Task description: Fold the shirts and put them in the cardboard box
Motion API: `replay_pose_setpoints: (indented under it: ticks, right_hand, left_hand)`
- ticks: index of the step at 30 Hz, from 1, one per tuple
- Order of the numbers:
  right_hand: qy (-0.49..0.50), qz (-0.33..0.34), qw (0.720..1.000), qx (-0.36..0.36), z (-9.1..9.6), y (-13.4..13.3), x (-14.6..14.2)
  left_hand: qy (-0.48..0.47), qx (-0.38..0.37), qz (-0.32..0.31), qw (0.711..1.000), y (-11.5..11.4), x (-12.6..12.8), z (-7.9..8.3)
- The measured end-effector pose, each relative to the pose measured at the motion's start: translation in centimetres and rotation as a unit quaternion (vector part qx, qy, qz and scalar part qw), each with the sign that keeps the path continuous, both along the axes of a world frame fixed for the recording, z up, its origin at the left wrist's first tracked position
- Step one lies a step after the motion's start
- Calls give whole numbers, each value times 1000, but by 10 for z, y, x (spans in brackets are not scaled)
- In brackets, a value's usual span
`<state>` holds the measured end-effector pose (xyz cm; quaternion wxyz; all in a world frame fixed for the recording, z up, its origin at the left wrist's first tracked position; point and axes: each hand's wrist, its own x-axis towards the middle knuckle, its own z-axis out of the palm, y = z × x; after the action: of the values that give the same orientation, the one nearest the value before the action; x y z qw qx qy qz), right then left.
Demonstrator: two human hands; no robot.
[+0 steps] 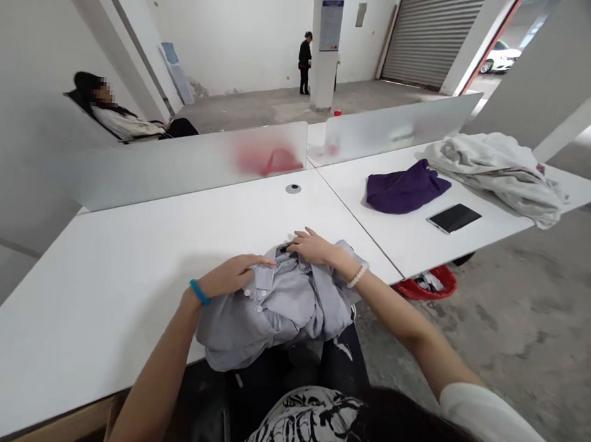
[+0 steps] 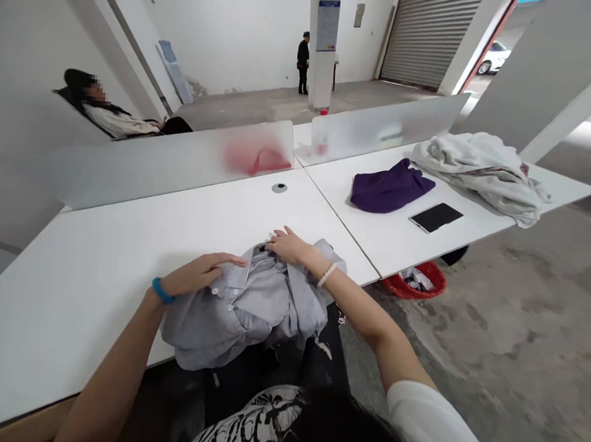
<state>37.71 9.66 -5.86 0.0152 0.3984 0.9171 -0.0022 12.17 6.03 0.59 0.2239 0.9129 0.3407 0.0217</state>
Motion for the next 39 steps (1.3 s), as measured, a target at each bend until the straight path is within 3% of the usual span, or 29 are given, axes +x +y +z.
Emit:
replay_pose_setpoints:
  ticks: [3,6,9,12,15,17,22,26,31,35,39]
  right_hand:
    - [-44,4,999,10,-3,8,8]
    - [-49,18,998,34,0,8,23]
    - [-35,41,998,34,16,-2,33]
    - [60,83,995,-17,44,-22,34]
    - [162,104,977,-95,77,-44,29]
    - [178,125,968,-128,97,-56,25]
    - [138,143,977,-78,130,-70,20]
    - [157,90,983,-19,140,-76,18]
    - [169,27,985,26,148,-83,19]
    - [117,57,991,-23,157,-76,22]
    - [86,123,983,-105,170,-67,24]
  left_hand:
    - [70,-24,-121,990,22,25,-5]
    - [140,63,-197,968,35,34,-19]
    - [188,179,-217,941,45,33,-22]
    - [192,241,-216,927,53,32,-6]
    - [154,233,-200,939,59,32,24]
    - [122,228,-184,948,58,33,47]
    - [58,265,-147,951,36,40,91]
    - [40,263,-91,960,16,43,98]
    - [17,259,-23,965,9,41,98]
    - [9,257,2,966,8,42,108]
    - [17,214,-33,976,7,41,119]
